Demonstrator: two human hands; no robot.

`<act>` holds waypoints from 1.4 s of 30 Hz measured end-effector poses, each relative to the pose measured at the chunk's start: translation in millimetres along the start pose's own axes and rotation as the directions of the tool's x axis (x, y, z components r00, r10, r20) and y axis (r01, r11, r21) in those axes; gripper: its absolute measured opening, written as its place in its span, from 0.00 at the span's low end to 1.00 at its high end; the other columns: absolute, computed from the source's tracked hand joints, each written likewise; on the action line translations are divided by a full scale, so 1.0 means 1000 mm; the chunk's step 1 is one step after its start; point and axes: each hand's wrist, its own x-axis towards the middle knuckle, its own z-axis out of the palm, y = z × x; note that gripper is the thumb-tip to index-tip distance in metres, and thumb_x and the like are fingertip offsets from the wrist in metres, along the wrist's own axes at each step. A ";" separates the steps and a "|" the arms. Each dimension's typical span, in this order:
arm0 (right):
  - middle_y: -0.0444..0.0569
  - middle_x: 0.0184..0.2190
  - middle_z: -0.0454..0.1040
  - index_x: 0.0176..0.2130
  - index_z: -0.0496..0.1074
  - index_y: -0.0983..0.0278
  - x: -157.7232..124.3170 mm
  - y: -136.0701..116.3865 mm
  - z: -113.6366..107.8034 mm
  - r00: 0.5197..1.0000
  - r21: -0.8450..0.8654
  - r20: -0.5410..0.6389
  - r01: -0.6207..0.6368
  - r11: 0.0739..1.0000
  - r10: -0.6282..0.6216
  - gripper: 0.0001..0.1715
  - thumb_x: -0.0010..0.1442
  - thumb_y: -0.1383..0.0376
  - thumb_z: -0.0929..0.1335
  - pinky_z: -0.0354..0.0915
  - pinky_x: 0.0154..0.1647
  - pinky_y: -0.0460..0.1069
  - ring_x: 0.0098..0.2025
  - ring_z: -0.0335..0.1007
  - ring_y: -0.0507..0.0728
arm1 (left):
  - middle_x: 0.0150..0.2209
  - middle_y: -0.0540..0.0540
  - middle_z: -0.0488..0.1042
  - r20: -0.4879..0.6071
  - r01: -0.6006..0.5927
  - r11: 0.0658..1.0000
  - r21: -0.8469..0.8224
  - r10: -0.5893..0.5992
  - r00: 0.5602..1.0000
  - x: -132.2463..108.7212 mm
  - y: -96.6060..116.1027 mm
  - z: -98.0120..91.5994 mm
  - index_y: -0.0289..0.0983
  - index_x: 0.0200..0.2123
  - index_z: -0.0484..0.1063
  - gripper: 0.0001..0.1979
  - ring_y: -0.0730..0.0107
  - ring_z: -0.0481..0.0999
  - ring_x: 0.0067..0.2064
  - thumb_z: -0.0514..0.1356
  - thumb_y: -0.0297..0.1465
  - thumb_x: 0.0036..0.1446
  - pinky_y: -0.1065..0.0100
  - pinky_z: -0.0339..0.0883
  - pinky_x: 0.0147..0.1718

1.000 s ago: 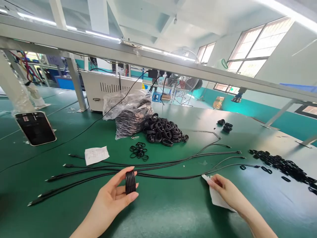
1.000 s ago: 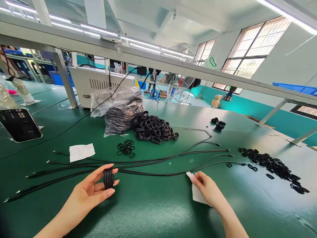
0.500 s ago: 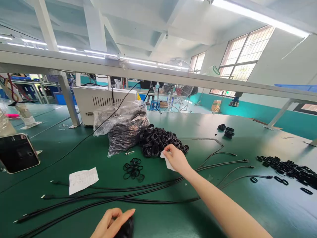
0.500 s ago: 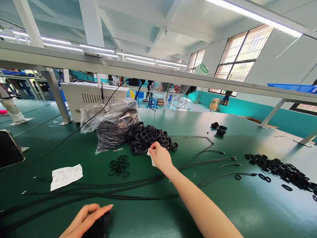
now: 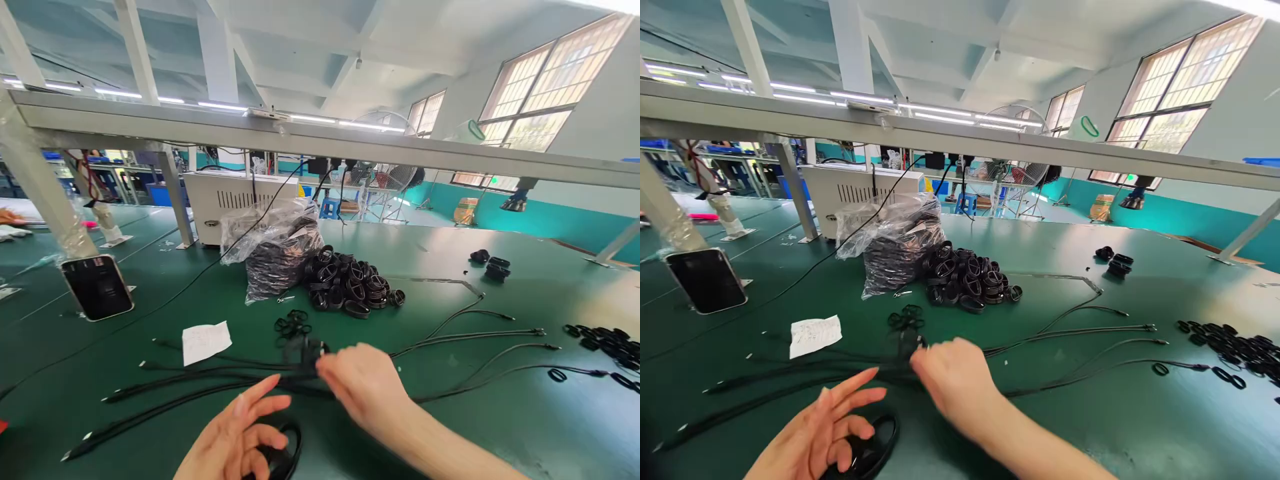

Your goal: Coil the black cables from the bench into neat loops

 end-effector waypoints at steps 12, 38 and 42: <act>0.38 0.24 0.67 0.39 0.63 0.61 -0.024 -0.032 -0.045 0.666 0.697 0.704 -0.715 -0.060 0.247 0.21 0.52 0.55 0.74 0.56 0.21 0.42 0.22 0.62 0.48 | 0.47 0.39 0.79 0.243 0.268 0.929 -0.255 -0.207 0.948 -0.021 0.018 0.015 0.40 0.56 0.72 0.22 0.61 0.83 0.38 0.56 0.41 0.62 0.72 0.78 0.33; 0.52 0.39 0.72 0.51 0.68 0.62 -0.045 -0.050 -0.028 0.999 0.502 -0.051 0.033 0.864 -0.008 0.16 0.65 0.72 0.61 0.68 0.38 0.47 0.37 0.70 0.54 | 0.43 0.44 0.78 0.345 0.193 0.962 -0.193 -0.117 0.931 -0.020 0.010 0.007 0.42 0.53 0.73 0.25 0.64 0.81 0.37 0.58 0.48 0.57 0.72 0.75 0.34; 0.52 0.38 0.72 0.54 0.65 0.66 -0.046 -0.050 -0.022 0.982 0.284 -0.066 0.191 0.940 -0.179 0.18 0.66 0.74 0.60 0.66 0.38 0.47 0.35 0.67 0.54 | 0.42 0.44 0.78 0.354 0.193 0.964 -0.183 -0.119 0.928 -0.021 0.008 0.008 0.42 0.53 0.73 0.25 0.64 0.81 0.37 0.59 0.48 0.57 0.72 0.74 0.34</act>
